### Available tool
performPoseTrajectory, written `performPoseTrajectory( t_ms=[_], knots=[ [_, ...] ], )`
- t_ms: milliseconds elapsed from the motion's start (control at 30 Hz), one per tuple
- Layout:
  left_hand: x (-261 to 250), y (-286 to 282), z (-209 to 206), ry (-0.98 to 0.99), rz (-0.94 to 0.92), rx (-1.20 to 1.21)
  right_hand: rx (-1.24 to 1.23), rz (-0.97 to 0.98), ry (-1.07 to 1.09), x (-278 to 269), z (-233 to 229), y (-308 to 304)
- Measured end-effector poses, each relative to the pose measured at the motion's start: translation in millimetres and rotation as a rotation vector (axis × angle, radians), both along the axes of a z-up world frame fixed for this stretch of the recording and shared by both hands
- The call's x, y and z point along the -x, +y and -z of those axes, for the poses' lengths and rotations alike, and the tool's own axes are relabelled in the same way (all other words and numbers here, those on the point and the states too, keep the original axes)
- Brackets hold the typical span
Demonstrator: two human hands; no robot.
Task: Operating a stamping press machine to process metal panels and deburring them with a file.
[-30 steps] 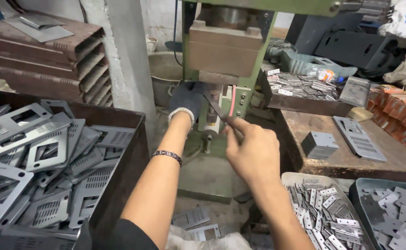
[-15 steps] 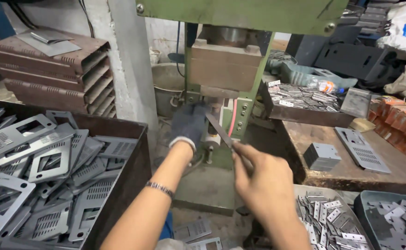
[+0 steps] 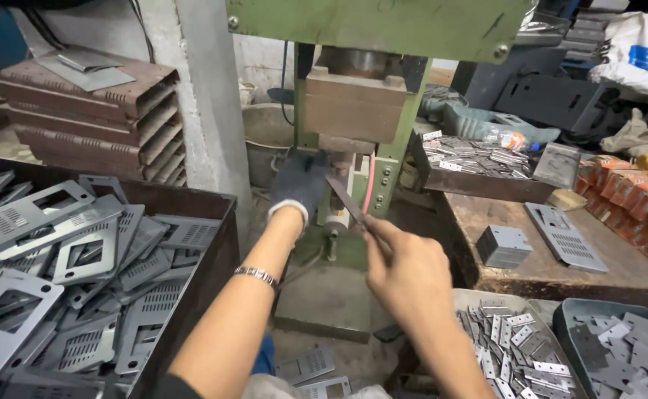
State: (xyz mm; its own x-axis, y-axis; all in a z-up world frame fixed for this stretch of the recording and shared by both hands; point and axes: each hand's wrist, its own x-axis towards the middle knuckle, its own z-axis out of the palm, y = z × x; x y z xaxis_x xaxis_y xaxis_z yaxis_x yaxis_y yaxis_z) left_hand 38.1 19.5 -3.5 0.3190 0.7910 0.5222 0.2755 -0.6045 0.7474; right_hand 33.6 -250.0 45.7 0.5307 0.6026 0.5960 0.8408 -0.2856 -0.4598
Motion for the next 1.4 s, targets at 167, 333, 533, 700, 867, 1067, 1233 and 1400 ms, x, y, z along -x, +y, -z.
performPoseTrajectory(
  t_ms=[167, 333, 533, 700, 867, 1067, 1233, 1400],
  knots=[
    [34.4, -52.2, -19.9, -0.065, 0.121, 0.155, 0.056, 0.012, 0.037, 12.1, -8.0, -26.4],
    [16.4, -20.0, -1.3, -0.077, 0.110, 0.174, 0.090, 0.046, 0.053, 9.2, -12.9, -4.6],
    [-9.6, 19.4, -4.8, -0.082, 0.046, 0.077, 0.067, 0.075, 0.086, -11.2, -12.7, 38.1],
    [-26.1, 36.1, 3.0, 0.020, -0.054, 0.019, 0.013, 0.011, 0.044, -10.3, -8.2, 33.9],
    [11.8, -15.5, -9.4, -0.091, 0.060, 0.041, 0.001, -0.021, 0.018, 0.6, 2.3, -3.9],
    [30.8, -54.2, -20.0, -0.159, 0.211, 0.316, 0.080, 0.036, 0.112, 12.7, -8.4, -25.3],
    [1.0, -12.3, -3.0, -0.117, 0.102, 0.200, 0.062, 0.046, 0.080, -0.1, -6.3, 5.4],
    [-14.7, 20.1, -2.1, -0.077, 0.020, 0.075, 0.033, 0.041, 0.081, -16.5, -12.5, 34.8]
  ],
)
